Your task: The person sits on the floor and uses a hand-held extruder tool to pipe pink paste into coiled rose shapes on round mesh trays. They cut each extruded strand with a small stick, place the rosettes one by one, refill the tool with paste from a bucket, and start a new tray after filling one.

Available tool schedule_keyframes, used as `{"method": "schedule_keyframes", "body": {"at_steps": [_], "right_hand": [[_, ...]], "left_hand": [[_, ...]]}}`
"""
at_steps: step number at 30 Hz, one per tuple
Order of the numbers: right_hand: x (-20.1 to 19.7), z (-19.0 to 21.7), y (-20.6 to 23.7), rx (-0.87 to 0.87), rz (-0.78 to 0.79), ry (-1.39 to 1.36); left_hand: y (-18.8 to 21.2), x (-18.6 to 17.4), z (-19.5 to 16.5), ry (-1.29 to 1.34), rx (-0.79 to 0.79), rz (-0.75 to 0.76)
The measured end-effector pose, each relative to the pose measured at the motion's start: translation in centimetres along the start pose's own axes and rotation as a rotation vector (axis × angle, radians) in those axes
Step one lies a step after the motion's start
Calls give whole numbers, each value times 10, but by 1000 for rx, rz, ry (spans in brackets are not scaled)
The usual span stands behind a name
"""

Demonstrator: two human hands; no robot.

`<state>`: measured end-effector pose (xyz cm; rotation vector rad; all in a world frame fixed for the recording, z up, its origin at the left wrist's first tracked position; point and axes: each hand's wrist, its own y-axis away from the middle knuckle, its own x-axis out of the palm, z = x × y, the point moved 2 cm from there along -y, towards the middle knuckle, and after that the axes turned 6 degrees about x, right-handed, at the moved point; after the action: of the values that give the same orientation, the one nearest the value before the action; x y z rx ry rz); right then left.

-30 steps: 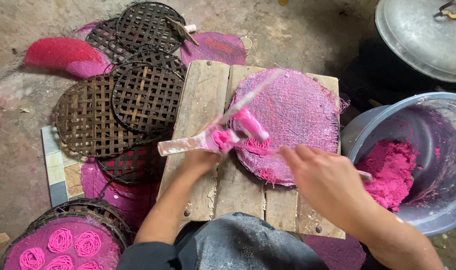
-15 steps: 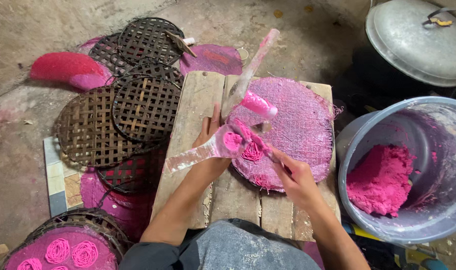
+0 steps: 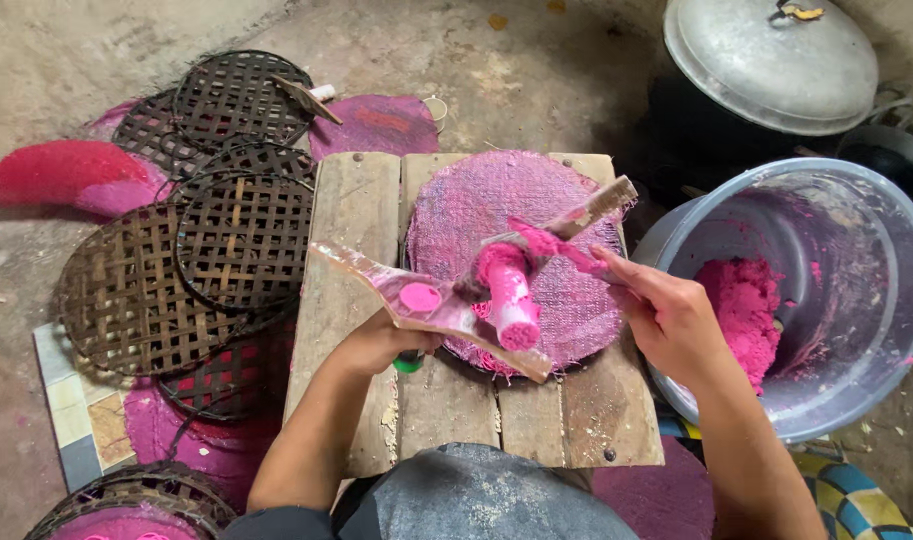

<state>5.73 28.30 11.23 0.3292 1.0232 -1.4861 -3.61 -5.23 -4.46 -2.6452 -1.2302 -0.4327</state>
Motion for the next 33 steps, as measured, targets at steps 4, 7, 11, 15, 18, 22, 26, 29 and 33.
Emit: {"method": "schedule_keyframes", "body": {"at_steps": [4, 7, 11, 15, 18, 22, 26, 29, 33], "right_hand": [[18, 3, 0, 72, 20, 2], [55, -2, 6, 211, -32, -172], [115, -10, 27, 453, -44, -319], [133, -30, 42, 500, 78, -795], [97, -63, 42, 631, 123, -1094], [47, -75, 43, 670, 371, -894], [33, -44, 35, 736, 381, -534], [41, -8, 37, 742, 308, -83], [62, 35, 27, 144, -72, 390]], "left_hand": [[9, 15, -5, 36, 19, -48], [5, 32, 1, 206, -55, -148], [-11, 49, 10, 233, 78, -164], [-17, 45, -1, 27, 142, -235], [-13, 40, -30, -323, 228, -166], [1, 54, -58, -692, 249, -44], [4, 76, -73, -1025, 628, -116], [0, 85, -73, -1116, 519, -180], [-3, 94, -73, -1037, 462, -193]]}}
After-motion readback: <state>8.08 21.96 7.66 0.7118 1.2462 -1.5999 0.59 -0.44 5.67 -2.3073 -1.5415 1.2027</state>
